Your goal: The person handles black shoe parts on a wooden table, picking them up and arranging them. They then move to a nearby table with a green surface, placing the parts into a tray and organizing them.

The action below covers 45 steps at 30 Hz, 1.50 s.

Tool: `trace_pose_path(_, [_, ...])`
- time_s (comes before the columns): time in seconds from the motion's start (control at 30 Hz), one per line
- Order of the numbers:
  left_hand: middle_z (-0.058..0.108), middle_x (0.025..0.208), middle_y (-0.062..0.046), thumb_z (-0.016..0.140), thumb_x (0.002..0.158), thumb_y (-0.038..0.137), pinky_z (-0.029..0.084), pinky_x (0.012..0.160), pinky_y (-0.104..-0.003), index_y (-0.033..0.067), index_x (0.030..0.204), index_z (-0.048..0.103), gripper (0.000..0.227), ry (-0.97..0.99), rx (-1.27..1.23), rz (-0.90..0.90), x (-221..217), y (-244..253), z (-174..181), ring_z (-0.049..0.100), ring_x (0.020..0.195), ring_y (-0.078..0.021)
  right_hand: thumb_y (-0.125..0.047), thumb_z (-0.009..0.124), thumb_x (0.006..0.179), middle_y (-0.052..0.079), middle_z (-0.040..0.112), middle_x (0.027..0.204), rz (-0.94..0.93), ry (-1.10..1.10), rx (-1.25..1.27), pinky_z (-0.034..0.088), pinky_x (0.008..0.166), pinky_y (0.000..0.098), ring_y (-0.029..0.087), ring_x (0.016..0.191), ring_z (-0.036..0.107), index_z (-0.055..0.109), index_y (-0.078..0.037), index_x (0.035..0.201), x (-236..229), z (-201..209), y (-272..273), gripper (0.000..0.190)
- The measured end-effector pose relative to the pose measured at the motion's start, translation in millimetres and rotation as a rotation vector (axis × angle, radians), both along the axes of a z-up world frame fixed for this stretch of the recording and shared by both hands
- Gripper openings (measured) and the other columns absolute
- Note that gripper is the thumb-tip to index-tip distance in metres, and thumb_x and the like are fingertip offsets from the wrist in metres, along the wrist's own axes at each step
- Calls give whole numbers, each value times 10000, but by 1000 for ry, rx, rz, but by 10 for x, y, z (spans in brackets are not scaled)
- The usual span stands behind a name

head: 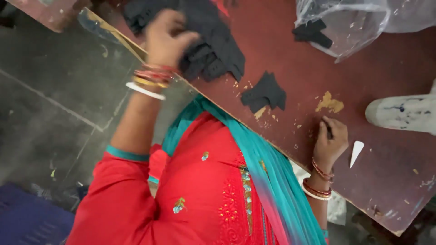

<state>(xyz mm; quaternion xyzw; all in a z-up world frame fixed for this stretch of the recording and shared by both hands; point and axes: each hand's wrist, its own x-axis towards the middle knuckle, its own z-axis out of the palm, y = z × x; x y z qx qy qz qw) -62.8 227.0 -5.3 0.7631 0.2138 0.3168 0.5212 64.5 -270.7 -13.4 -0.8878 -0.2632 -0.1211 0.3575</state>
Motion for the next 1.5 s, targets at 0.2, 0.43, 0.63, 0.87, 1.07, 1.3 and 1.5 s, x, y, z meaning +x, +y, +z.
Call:
trace_pose_path(0.2, [708, 1028, -204, 986, 713, 319, 528, 808, -483, -14, 1127, 681, 613, 166, 762, 373, -166, 580, 159, 653, 954, -409, -14, 724, 1003, 172, 710, 1140, -15, 12, 6, 548, 931, 378, 307, 1045, 693, 755, 7, 1145, -42, 64, 74, 147])
trace_pose_path(0.43, [673, 1027, -145, 843, 891, 290, 493, 898, -482, 61, 966, 725, 268, 69, 548, -172, 188, -976, 231, 620, 1022, -373, -22, 720, 1006, 177, 706, 1131, -64, 3, -33, 543, 932, 390, 327, 1037, 690, 749, 4, 1136, -110, 208, 247, 136])
trace_pose_path(0.63, [636, 1013, -182, 841, 754, 285, 497, 844, -482, -1, 973, 713, 382, 217, 555, -467, 286, -1872, -148, 609, 1001, -391, -33, 732, 962, 158, 705, 1095, 154, 70, -18, 548, 890, 393, 325, 999, 693, 758, -36, 1121, -144, 418, 752, 161])
trace_pose_path(0.87, [646, 1031, -193, 827, 736, 156, 507, 875, -492, -5, 973, 718, 307, 226, 383, -491, 368, -1876, -168, 613, 1022, -411, -21, 721, 935, 143, 673, 1085, 496, 80, -95, 552, 908, 409, 345, 1033, 670, 725, -40, 1114, 138, 319, 1333, 180])
trace_pose_path(1.07, [647, 998, -197, 823, 738, 150, 510, 868, -495, -3, 970, 734, 291, 240, 351, -445, 313, -1907, -149, 617, 1002, -414, -8, 700, 916, 158, 660, 1097, 545, 19, -185, 542, 914, 436, 368, 1044, 647, 716, -34, 1121, -35, 228, 1208, 207])
trace_pose_path(1.3, [658, 1069, -177, 798, 779, 149, 499, 919, -464, 8, 1109, 727, 365, 143, 411, -426, 218, -1792, -88, 603, 1047, -379, -38, 717, 941, 149, 690, 1077, 400, 175, -116, 555, 883, 408, 338, 1006, 684, 749, -49, 1100, -248, 372, 881, 163])
trace_pose_path(1.5, [664, 1156, -152, 845, 883, 176, 488, 1022, -466, 50, 1169, 726, 334, 109, 511, 67, -176, -596, 200, 611, 1144, -369, -41, 736, 948, 142, 711, 1094, 221, 144, -30, 555, 907, 373, 302, 1007, 704, 754, -49, 1114, -108, 228, 581, 168])
